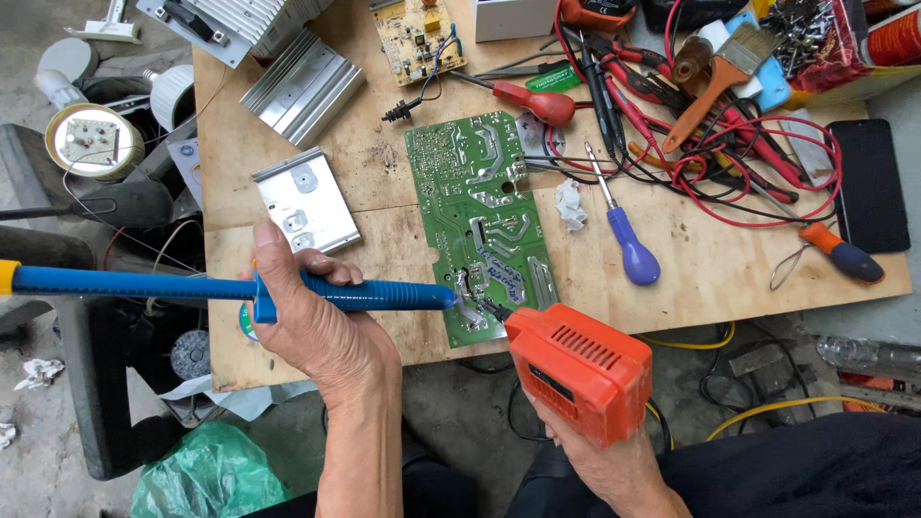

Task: The person uses a heat gun to apply heat to a green circuit board while holding a soldering iron. They then use the soldering iron to apply solder to specific points on the board. The person flips the board over and continues applying heat with the heat gun.

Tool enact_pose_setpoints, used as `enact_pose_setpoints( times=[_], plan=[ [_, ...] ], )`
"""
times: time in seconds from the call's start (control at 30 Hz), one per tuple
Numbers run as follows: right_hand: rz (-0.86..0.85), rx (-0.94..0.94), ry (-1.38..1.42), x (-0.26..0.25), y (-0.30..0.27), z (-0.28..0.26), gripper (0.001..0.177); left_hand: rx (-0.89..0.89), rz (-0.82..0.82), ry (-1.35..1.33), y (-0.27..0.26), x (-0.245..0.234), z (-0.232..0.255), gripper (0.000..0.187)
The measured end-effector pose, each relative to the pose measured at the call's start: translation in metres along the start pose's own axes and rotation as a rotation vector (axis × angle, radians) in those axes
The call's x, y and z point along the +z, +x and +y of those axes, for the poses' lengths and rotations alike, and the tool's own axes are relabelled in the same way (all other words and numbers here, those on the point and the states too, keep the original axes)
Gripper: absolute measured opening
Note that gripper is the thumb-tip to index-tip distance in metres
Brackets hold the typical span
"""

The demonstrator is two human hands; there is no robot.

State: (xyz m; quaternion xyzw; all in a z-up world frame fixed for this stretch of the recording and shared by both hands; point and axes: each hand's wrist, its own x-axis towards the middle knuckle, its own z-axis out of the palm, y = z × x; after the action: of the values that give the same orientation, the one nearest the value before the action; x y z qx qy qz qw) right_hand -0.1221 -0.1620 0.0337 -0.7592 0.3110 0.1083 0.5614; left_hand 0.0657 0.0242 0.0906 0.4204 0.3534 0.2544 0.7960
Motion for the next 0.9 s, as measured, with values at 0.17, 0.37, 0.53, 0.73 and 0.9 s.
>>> enact_pose_setpoints(
  times=[0.17,0.37,0.53,0.73,0.9],
  plan=[
    [-0.008,-0.03,-0.054,0.001,0.005,0.019,0.042,0.026,-0.025,0.002,0.002,-0.002,-0.003,0.03],
    [-0.012,-0.036,0.0,0.0,0.003,0.017,0.047,-0.013,-0.033,0.015,-0.001,-0.001,-0.003,0.029],
    [-0.005,0.02,0.006,0.001,0.003,0.017,0.049,-0.005,-0.041,0.007,-0.001,-0.002,-0.006,0.031],
    [-0.001,0.004,0.02,0.0,0.002,0.007,0.049,0.003,-0.044,0.023,-0.002,0.0,-0.008,0.031],
    [-0.031,0.021,-0.04,-0.002,0.003,0.01,0.054,-0.003,-0.05,0.0,-0.002,0.001,-0.009,0.032]
  ],
)
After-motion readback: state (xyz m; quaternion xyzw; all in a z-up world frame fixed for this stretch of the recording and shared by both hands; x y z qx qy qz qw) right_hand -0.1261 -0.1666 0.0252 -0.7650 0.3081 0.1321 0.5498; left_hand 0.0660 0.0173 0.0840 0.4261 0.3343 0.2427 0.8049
